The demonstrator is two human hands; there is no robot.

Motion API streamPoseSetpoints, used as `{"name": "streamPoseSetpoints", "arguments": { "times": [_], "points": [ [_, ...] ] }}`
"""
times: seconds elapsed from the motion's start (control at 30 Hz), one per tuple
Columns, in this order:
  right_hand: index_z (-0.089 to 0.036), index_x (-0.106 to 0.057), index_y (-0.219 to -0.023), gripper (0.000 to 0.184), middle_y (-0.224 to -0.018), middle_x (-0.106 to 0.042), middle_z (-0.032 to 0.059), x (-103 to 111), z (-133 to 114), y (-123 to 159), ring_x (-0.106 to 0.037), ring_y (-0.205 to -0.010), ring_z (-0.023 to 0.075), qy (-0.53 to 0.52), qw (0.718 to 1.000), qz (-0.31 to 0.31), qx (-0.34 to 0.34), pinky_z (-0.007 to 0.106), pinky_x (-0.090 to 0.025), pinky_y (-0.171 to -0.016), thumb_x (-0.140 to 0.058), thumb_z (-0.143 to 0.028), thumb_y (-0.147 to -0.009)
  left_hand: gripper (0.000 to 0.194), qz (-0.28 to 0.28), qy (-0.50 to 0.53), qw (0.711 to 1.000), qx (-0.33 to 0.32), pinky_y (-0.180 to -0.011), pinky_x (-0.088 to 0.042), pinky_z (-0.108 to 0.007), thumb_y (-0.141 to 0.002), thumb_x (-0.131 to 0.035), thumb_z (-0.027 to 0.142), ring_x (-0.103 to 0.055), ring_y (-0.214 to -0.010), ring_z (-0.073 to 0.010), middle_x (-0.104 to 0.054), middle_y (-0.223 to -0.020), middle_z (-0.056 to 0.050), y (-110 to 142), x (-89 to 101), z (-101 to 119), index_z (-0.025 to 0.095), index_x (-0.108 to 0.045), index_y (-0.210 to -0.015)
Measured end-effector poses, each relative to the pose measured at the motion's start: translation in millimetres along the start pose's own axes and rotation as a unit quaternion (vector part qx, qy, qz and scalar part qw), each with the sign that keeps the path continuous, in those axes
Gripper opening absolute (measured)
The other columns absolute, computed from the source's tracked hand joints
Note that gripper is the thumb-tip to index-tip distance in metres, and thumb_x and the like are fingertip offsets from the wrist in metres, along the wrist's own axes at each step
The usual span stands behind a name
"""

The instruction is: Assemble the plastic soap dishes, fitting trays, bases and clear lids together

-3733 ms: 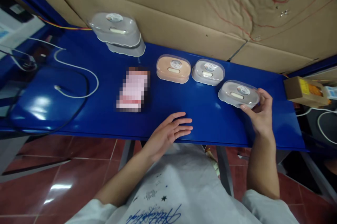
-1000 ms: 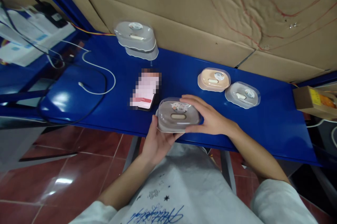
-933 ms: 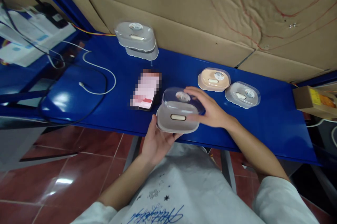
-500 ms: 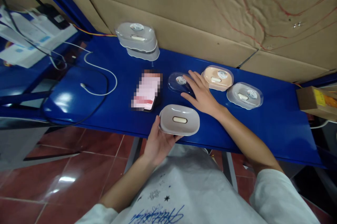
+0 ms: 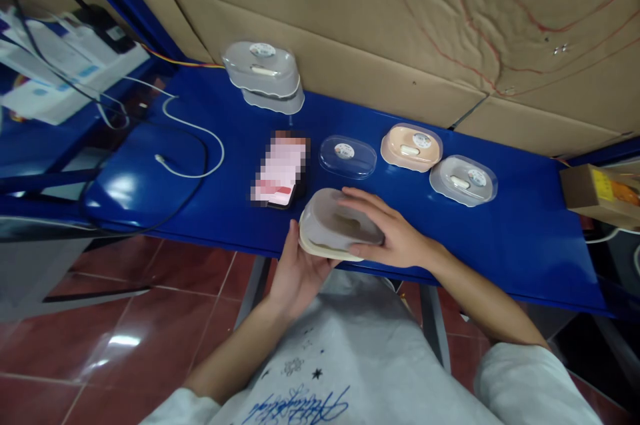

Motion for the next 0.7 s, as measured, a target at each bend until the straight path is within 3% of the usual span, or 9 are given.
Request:
{"name": "streamPoseSetpoints", "arguments": {
  "times": [0.23,0.4,0.57,0.7],
  "points": [
    [-0.025,-0.056,-0.156,0.068,-0.174,-0.042,0.0184,8,35,-10,-0.043,-0.161,0.0377,0.131,0.991,0.008,-0.038,0.064,-0.039,-0.128,-0.069,-0.061,-0.099,0.057,0.085,-0.076,0.993,-0.037,-0.115,-0.059,-0.046,-0.101,-0.07,0.053,-0.065,-0.142,-0.035,-0.071,-0.149,-0.015,18,29.2,5,0.015,-0.069,-0.142],
    [-0.028,-0.056,-0.157,0.071,-0.176,-0.041,0.0155,5,50,-25,-0.037,-0.164,0.0372,0.17,0.985,-0.015,-0.026,0.066,-0.035,-0.13,-0.067,-0.066,-0.099,0.068,0.111,-0.223,0.963,-0.104,-0.117,-0.057,-0.049,-0.095,-0.08,0.045,-0.064,-0.143,-0.0351,-0.069,-0.152,-0.009,29,45.9,22,0.032,-0.058,-0.157],
    [-0.029,-0.051,-0.162,0.07,-0.179,-0.034,0.0124,5,49,-36,-0.027,-0.169,0.0343,0.181,0.983,-0.032,-0.008,0.065,-0.027,-0.135,-0.057,-0.067,-0.104,0.062,0.081,-0.401,0.888,-0.209,-0.132,-0.036,-0.057,-0.097,-0.077,0.044,-0.047,-0.158,-0.0387,-0.05,-0.17,-0.01,28,42.0,33,0.033,-0.06,-0.156],
    [-0.031,-0.044,-0.166,0.065,-0.181,-0.033,0.0083,43,54,-34,-0.026,-0.17,0.0334,0.226,0.972,0.047,-0.029,0.066,-0.023,-0.137,-0.054,-0.059,-0.108,0.072,0.024,-0.555,0.767,-0.322,-0.132,-0.031,-0.066,-0.099,-0.075,0.041,-0.032,-0.166,-0.0393,-0.032,-0.18,-0.007,23,32.1,29,0.045,-0.045,-0.165]
  ]
}}
Point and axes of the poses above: each hand's wrist, its own y-axis away from the middle knuckle, its own x-axis out of the back of the hand, z = x × y, the point moved 4 cm from there along -y, towards the middle knuckle
